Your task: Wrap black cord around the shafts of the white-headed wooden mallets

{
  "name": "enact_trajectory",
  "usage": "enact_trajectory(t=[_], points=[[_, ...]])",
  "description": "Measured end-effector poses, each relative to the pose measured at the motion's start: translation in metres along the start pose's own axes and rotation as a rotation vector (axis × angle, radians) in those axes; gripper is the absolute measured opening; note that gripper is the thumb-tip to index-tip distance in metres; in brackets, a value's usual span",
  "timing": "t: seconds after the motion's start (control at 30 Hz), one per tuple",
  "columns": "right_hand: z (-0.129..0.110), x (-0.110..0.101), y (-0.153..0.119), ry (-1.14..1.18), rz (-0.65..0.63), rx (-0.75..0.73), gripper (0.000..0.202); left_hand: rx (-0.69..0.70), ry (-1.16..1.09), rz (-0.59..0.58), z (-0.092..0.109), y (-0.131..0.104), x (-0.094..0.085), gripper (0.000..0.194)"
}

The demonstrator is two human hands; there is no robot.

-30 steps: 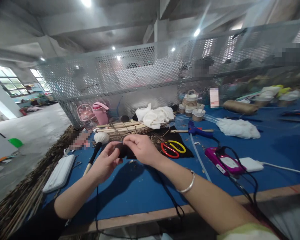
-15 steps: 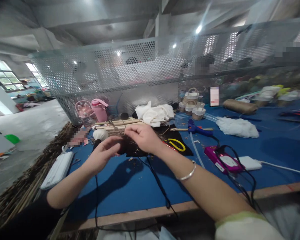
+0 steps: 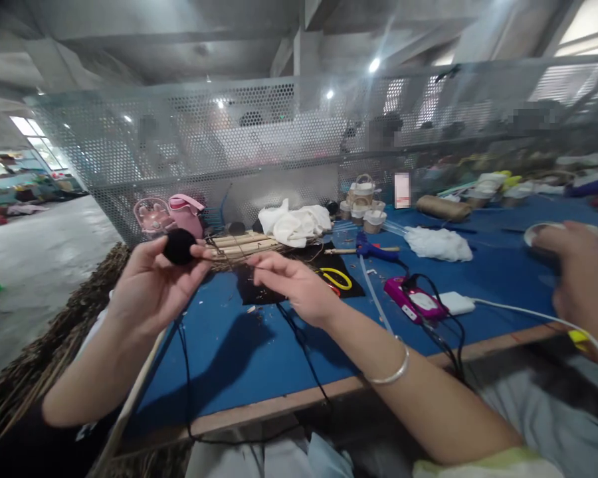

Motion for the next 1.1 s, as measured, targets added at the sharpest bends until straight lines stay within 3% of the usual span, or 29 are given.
enact_trajectory(t=[0.07, 0.17, 0.23, 0.33, 0.37, 0.47, 0.53, 0.6, 0.67, 0.8, 0.9, 1.0, 1.03, 1.1], points=[[0.029, 0.002, -0.015, 0.170, -0.059, 0.101, 0.029, -0.029, -0.038, 0.019, 0.009, -0.012, 0.002, 0.015], [0.066, 0.012, -0.029, 0.339, -0.258, 0.293, 0.037, -0.062, 0.017, 0.036, 0.012, -0.027, -0.001, 0.012], [0.084, 0.002, -0.022, 0.323, -0.250, 0.386, 0.041, -0.079, 0.077, 0.061, 0.009, -0.035, -0.008, 0.015], [0.113, -0.033, 0.005, 0.078, -0.022, 0.536, 0.040, -0.137, 0.111, 0.090, 0.004, -0.046, -0.016, 0.018], [0.124, -0.036, 0.014, -0.025, -0.010, 0.614, 0.043, -0.149, 0.109, 0.094, 0.005, -0.049, -0.017, 0.017], [0.155, -0.019, 0.036, -0.315, -0.158, 0.817, 0.056, -0.143, 0.103, 0.096, 0.014, -0.060, -0.013, 0.016], [0.165, 0.002, 0.044, -0.434, -0.272, 0.861, 0.054, -0.136, 0.109, 0.084, 0.020, -0.066, -0.008, 0.016], [0.166, 0.021, 0.048, -0.395, -0.338, 0.842, 0.041, -0.138, 0.119, 0.066, 0.023, -0.070, -0.005, 0.017], [0.157, 0.035, 0.051, -0.139, -0.333, 0.770, 0.028, -0.146, 0.137, 0.052, 0.021, -0.071, -0.005, 0.018], [0.116, 0.024, 0.059, 0.491, -0.156, 0.543, 0.017, -0.198, 0.302, 0.029, 0.009, -0.059, -0.021, 0.020], [0.085, 0.005, 0.061, 0.631, -0.136, 0.447, 0.021, -0.289, 0.759, -0.133, -0.002, -0.044, -0.034, 0.028], [0.065, -0.014, 0.061, 0.568, -0.154, 0.378, 0.020, -0.340, 1.320, -0.265, -0.004, -0.039, -0.056, 0.027], [0.063, -0.022, 0.060, 0.523, -0.137, 0.376, 0.019, -0.325, 1.470, -0.280, 0.001, -0.039, -0.063, 0.024], [0.069, -0.040, 0.057, 0.414, -0.081, 0.412, 0.019, -0.207, 1.717, -0.202, 0.022, -0.041, -0.076, 0.010]])
Point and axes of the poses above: each hand's wrist, its own y-axis towards the middle knuckle, its own x-axis out of the palm, z = x × y, the point moved 9 cm from there along y, towards the middle knuckle, and after that the axes turned 9 degrees about -z, right-handed, at the moved point
